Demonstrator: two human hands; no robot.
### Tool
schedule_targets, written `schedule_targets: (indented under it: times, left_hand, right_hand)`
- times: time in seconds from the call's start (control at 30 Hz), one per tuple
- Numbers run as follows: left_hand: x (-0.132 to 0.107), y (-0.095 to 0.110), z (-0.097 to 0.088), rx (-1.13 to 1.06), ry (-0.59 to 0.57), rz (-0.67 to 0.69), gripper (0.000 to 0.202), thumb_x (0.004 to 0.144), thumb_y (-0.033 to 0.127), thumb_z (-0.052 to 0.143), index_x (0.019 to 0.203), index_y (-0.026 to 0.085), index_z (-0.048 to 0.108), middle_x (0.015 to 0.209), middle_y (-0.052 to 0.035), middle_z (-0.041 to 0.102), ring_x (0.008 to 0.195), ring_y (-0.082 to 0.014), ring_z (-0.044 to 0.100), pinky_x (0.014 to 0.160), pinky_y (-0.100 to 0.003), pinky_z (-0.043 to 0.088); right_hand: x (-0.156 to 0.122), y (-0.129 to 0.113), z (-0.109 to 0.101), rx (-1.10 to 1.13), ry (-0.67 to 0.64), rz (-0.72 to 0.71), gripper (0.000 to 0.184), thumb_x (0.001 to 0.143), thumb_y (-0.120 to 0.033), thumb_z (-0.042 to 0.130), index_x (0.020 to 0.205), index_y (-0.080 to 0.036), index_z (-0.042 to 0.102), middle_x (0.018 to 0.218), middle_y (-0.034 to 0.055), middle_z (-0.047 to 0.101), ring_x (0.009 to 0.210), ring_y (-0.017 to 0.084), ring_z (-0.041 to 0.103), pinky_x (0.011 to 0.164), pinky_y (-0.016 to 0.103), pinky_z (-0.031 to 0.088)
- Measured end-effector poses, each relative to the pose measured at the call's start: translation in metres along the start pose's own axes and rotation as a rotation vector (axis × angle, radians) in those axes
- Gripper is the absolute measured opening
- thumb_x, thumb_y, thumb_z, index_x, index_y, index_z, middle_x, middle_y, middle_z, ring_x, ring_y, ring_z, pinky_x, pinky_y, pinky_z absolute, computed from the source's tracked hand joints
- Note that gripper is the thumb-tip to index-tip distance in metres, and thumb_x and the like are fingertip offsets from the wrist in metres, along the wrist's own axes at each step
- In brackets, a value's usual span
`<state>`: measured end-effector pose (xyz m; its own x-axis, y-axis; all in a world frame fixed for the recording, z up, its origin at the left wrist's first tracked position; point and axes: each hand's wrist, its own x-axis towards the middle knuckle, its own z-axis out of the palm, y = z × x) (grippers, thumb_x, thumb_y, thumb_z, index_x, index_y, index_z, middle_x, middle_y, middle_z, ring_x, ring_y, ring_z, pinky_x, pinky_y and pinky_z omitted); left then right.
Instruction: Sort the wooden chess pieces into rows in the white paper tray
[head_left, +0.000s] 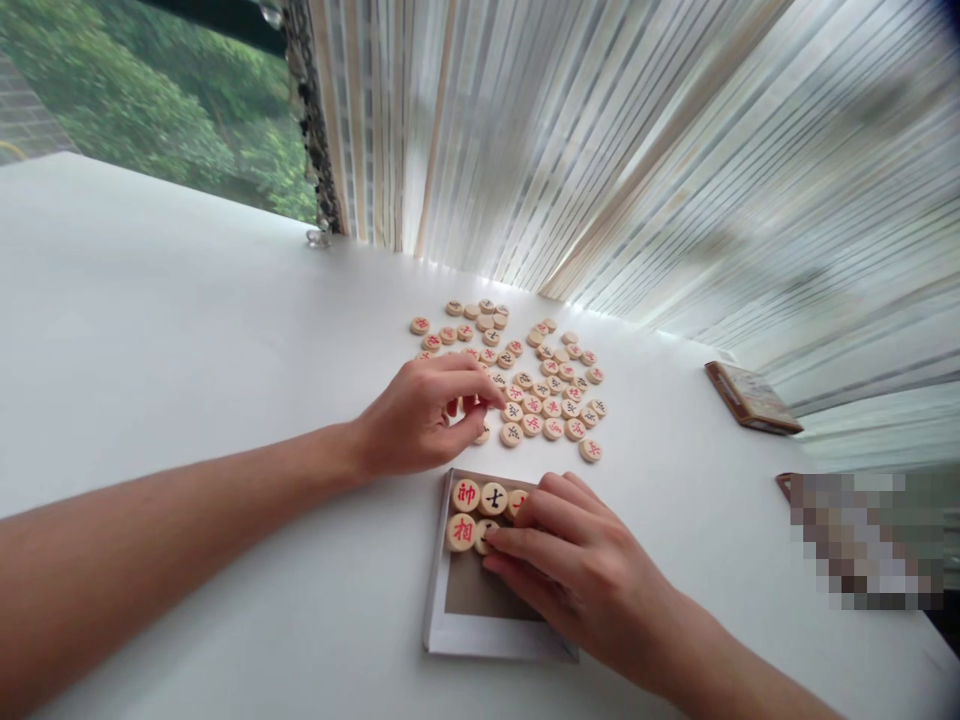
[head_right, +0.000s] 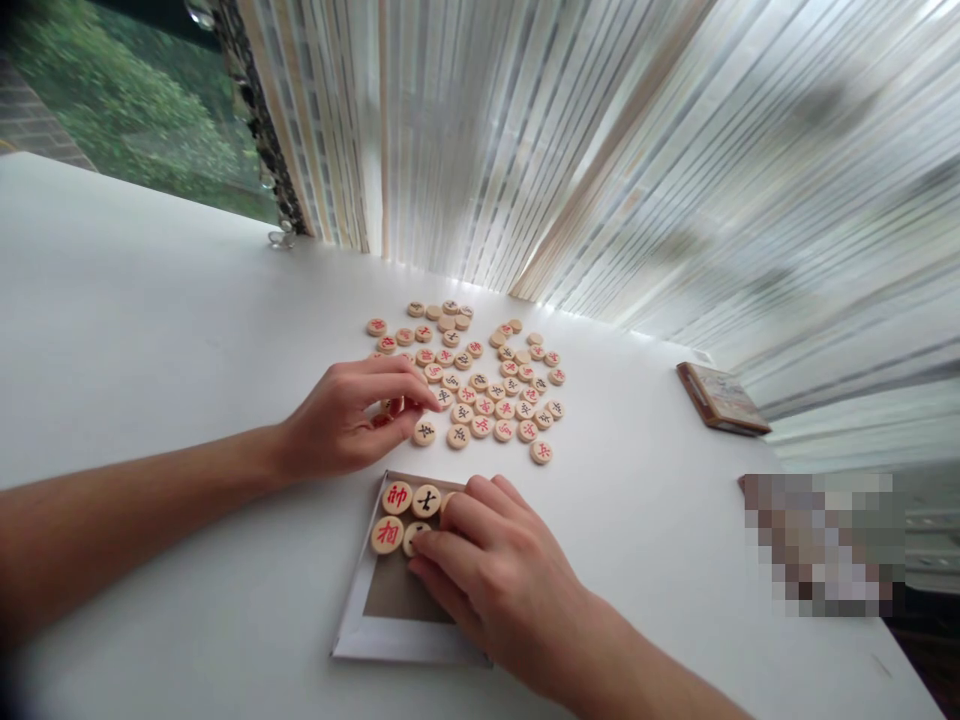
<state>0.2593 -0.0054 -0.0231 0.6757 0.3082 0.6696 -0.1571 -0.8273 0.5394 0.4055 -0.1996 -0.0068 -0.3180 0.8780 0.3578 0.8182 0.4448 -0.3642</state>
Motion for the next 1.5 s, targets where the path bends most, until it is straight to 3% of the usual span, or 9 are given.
schedule_targets:
  times: [0.17,0.27,0.43,0.6,0.77,0.93,1.07,1.3,1.5]
  left_hand:
    - [0.000,0.000,0.000,-0.026,0.016,-0.023,0.021,0.088,0.004,0.060,0.092,0.015,0.078,0.087,-0.0060,0.075,0.078,-0.0159,0.068,0.072,-0.027,0.054]
    - [0.001,0.000,-0.003,-0.048,0.053,-0.041,0.022,0.090,0.005,0.058,0.092,0.014,0.078,0.088,-0.0066,0.076,0.077,-0.0153,0.069,0.074,-0.027,0.055]
    - [0.007,-0.006,-0.014,-0.067,0.161,-0.148,0.019,0.093,0.013,0.059,0.091,0.014,0.079,0.087,-0.0066,0.077,0.078,-0.0156,0.070,0.070,-0.025,0.056]
    - [0.018,-0.018,-0.033,-0.003,0.281,-0.337,0.020,0.093,0.021,0.060,0.093,0.015,0.080,0.083,-0.0039,0.076,0.074,-0.0155,0.069,0.068,-0.025,0.053]
    - [0.025,-0.031,-0.050,0.033,0.363,-0.422,0.023,0.092,0.029,0.060,0.092,0.017,0.079,0.059,0.0023,0.059,0.056,-0.0135,0.053,0.056,-0.026,0.044]
    - [0.020,-0.042,-0.049,0.220,0.298,-0.444,0.030,0.092,0.036,0.057,0.075,0.017,0.073,0.052,0.0035,0.048,0.051,-0.0127,0.044,0.052,-0.027,0.033]
    - [0.013,-0.045,-0.040,0.362,0.147,-0.362,0.041,0.091,0.037,0.056,0.055,0.017,0.051,0.050,0.0046,0.036,0.049,-0.0094,0.036,0.052,-0.026,0.028]
    - [0.008,-0.050,-0.036,0.409,0.021,-0.248,0.048,0.092,0.033,0.053,0.053,0.019,0.029,0.049,0.0055,0.025,0.046,-0.0073,0.028,0.050,-0.026,0.025]
    - [0.007,-0.049,-0.035,0.428,-0.009,-0.156,0.044,0.093,0.028,0.053,0.057,0.020,0.029,0.050,0.0056,0.029,0.046,-0.0078,0.030,0.051,-0.026,0.025]
  right_hand:
    - [-0.002,0.001,-0.008,0.038,0.049,0.005,0.004,0.097,-0.018,0.073,0.097,-0.015,0.077,0.080,0.0059,0.068,0.074,0.020,0.051,0.069,0.035,0.044]
    - [-0.001,0.005,-0.016,0.043,0.157,0.036,0.001,0.094,-0.017,0.076,0.093,-0.016,0.076,0.074,0.0048,0.066,0.070,0.018,0.054,0.069,0.035,0.047]
    - [0.003,0.023,-0.024,0.017,0.336,0.107,0.012,0.094,-0.012,0.073,0.083,-0.018,0.073,0.068,0.0022,0.065,0.064,0.016,0.057,0.063,0.030,0.047]
    - [0.003,0.053,-0.027,-0.046,0.466,0.338,0.024,0.097,-0.023,0.071,0.073,-0.019,0.072,0.066,0.0005,0.065,0.061,0.014,0.056,0.059,0.028,0.044]
    - [-0.002,0.087,-0.035,-0.036,0.587,0.634,0.026,0.094,-0.039,0.071,0.079,-0.018,0.079,0.063,0.0000,0.064,0.060,0.015,0.053,0.057,0.029,0.040]
    - [-0.007,0.111,-0.042,0.010,0.639,0.749,0.033,0.090,-0.047,0.071,0.083,-0.016,0.081,0.065,0.0023,0.069,0.059,0.016,0.053,0.057,0.030,0.041]
    - [-0.011,0.125,-0.046,0.001,0.676,0.777,0.036,0.089,-0.049,0.071,0.083,-0.015,0.082,0.070,0.0055,0.074,0.059,0.017,0.056,0.058,0.030,0.042]
    - [-0.015,0.144,-0.043,0.028,0.673,0.825,0.040,0.086,-0.053,0.072,0.081,-0.014,0.081,0.067,0.0062,0.074,0.057,0.017,0.057,0.055,0.030,0.041]
    - [-0.017,0.149,-0.037,0.060,0.637,0.846,0.041,0.086,-0.054,0.071,0.083,-0.015,0.082,0.070,0.0065,0.075,0.060,0.019,0.060,0.057,0.030,0.044]
